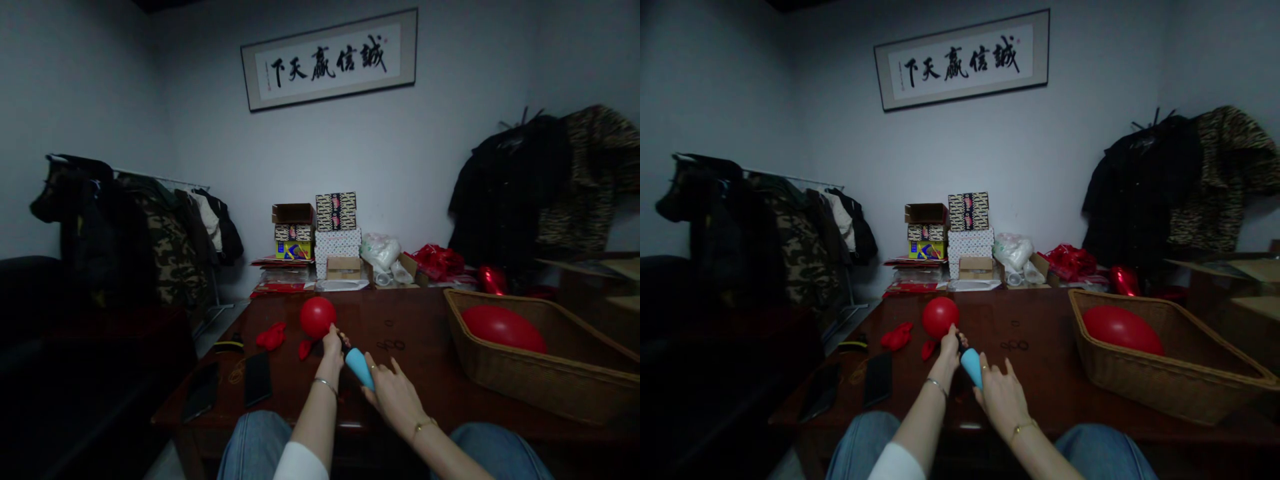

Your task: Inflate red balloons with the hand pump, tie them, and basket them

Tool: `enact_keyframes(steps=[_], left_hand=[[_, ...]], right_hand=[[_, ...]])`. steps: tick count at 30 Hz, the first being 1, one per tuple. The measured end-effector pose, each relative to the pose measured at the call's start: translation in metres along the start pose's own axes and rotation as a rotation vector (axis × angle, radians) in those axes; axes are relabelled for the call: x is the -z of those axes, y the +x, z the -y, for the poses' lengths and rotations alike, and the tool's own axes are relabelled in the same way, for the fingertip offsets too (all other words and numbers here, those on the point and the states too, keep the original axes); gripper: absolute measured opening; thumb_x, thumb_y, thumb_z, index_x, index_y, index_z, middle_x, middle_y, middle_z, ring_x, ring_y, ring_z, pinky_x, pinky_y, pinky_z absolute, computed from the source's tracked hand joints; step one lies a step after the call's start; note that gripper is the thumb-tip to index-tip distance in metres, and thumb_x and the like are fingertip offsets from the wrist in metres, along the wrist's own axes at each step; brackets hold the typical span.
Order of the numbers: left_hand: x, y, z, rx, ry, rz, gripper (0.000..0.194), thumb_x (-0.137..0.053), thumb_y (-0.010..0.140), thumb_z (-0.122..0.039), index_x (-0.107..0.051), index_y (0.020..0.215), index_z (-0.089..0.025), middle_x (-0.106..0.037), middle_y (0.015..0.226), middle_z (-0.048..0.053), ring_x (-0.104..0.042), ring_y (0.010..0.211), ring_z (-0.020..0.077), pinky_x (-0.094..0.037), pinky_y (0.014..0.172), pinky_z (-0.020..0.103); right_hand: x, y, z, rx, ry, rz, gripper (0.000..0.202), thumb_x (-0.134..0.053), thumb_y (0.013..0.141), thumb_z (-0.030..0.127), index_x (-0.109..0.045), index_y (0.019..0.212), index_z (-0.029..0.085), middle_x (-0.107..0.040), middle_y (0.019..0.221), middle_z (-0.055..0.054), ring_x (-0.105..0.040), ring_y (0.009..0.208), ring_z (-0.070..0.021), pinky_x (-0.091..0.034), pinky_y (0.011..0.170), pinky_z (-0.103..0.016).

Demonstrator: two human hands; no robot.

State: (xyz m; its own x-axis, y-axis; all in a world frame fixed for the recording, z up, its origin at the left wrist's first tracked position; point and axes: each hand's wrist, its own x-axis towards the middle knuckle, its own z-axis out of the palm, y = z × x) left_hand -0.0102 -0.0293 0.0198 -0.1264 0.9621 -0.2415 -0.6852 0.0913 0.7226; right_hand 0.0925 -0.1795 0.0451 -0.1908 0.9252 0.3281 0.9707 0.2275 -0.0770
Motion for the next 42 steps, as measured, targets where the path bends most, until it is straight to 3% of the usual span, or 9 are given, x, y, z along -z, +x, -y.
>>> enact_keyframes(steps=[6,14,21,26,33,38,42], left_hand=[[0.006,0.002,0.000,0.038,0.006,-0.014,0.029,-0.041,0.090,-0.033,-0.039,0.065,-0.019,-0.037,0.043,-0.006,-0.036,0.033,0.0066,-0.027,0.036,0.018],[0.011,0.008,-0.017,0.032,-0.011,-0.001,0.029,-0.045,0.089,-0.035,-0.039,0.065,-0.019,-0.039,0.044,-0.006,-0.036,0.033,0.0064,-0.027,0.036,0.018],[0.014,0.011,-0.018,0.025,-0.041,-0.024,0.028,-0.045,0.089,-0.034,-0.039,0.067,-0.018,-0.040,0.045,-0.006,-0.036,0.033,0.0057,-0.027,0.036,0.017],[0.014,0.007,-0.018,0.008,-0.045,-0.030,0.029,-0.043,0.090,-0.036,-0.039,0.067,-0.018,-0.039,0.045,-0.006,-0.036,0.033,0.0055,-0.027,0.036,0.017],[0.006,-0.001,-0.010,0.032,-0.049,-0.028,0.028,-0.043,0.090,-0.035,-0.039,0.067,-0.019,-0.039,0.045,-0.006,-0.036,0.033,0.0056,-0.027,0.036,0.017],[0.004,-0.002,0.000,0.056,-0.026,-0.006,0.030,-0.046,0.089,-0.036,-0.040,0.065,-0.019,-0.039,0.044,-0.006,-0.037,0.033,0.0066,-0.030,0.037,0.018],[0.005,-0.004,0.001,0.046,-0.017,0.005,0.029,-0.044,0.089,-0.033,-0.040,0.065,-0.018,-0.040,0.044,-0.005,-0.039,0.033,0.0071,-0.031,0.037,0.018]], right_hand=[[-0.007,-0.023,-0.009,0.013,0.053,-0.003,0.055,-0.051,0.082,0.024,-0.041,0.133,0.007,-0.068,0.096,-0.013,-0.063,0.093,-0.0224,-0.029,0.105,-0.043],[-0.022,-0.066,-0.045,0.110,0.110,-0.156,0.059,-0.053,0.080,0.025,-0.038,0.136,0.015,-0.068,0.094,-0.005,-0.064,0.088,-0.0190,-0.031,0.106,-0.045],[-0.017,-0.082,-0.055,0.123,0.126,-0.138,0.060,-0.053,0.079,0.024,-0.037,0.136,0.016,-0.068,0.097,-0.005,-0.065,0.091,-0.0205,-0.035,0.103,-0.046],[-0.012,-0.069,-0.046,0.080,0.107,-0.083,0.059,-0.053,0.079,0.022,-0.039,0.135,0.013,-0.068,0.094,-0.006,-0.065,0.087,-0.0196,-0.030,0.106,-0.046],[-0.002,-0.024,-0.016,0.056,0.039,-0.028,0.057,-0.053,0.079,0.020,-0.042,0.133,0.007,-0.068,0.096,-0.012,-0.063,0.092,-0.0216,-0.028,0.105,-0.043],[-0.006,0.000,-0.004,0.017,0.015,-0.026,0.056,-0.053,0.079,0.022,-0.043,0.132,0.006,-0.068,0.093,-0.014,-0.064,0.090,-0.0224,-0.028,0.103,-0.042],[-0.013,0.000,-0.002,0.009,0.015,-0.042,0.055,-0.052,0.080,0.022,-0.043,0.132,0.007,-0.068,0.095,-0.014,-0.063,0.092,-0.0224,-0.029,0.103,-0.042]])
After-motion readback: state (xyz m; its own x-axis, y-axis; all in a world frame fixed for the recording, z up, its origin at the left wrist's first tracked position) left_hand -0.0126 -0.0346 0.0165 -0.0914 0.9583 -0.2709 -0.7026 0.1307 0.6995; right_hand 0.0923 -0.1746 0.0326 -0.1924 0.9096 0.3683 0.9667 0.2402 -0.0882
